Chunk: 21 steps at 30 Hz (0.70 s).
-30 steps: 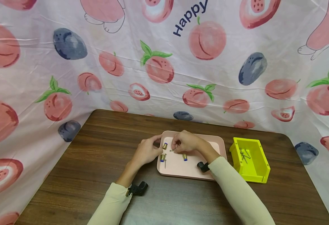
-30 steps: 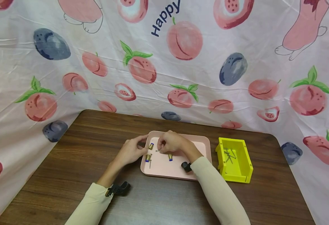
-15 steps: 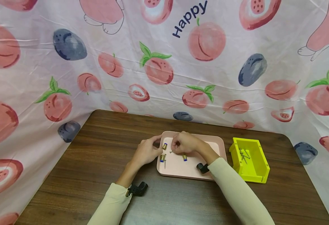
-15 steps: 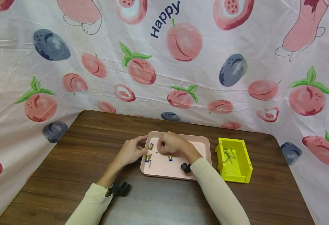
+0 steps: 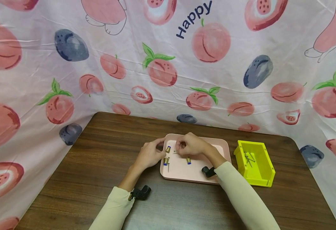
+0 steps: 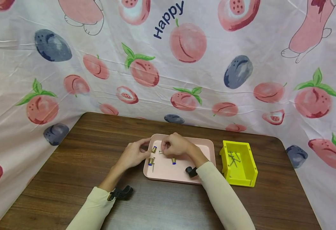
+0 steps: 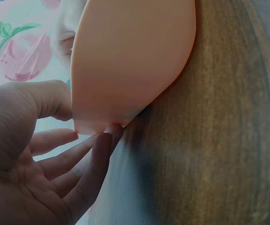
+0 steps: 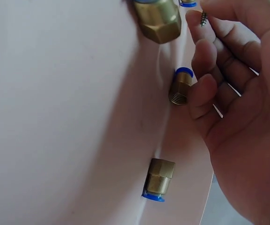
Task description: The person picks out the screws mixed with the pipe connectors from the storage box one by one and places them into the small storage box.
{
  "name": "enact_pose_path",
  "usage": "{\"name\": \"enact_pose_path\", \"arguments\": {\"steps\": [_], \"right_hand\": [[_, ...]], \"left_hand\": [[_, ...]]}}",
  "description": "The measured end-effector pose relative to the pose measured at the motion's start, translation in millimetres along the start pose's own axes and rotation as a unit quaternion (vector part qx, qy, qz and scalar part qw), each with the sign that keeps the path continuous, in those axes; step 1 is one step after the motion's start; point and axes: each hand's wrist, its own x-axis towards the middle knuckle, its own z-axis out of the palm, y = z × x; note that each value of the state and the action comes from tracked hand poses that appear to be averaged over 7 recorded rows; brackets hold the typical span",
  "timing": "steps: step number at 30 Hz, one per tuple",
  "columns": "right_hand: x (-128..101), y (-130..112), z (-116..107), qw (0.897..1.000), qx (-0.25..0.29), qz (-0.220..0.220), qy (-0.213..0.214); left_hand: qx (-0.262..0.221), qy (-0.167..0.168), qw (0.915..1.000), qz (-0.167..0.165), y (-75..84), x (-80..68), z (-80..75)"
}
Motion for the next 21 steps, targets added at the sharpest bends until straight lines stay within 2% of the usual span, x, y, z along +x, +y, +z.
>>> {"name": "enact_pose_path", "arguments": {"steps": [21], "right_hand": [[-18.3, -11.9, -11.4, 0.996, 0.047, -0.007, 0.072]], "left_hand": [[-0.006, 0.003, 1.0000, 0.001, 3.3, -3.3, -0.4]]}}
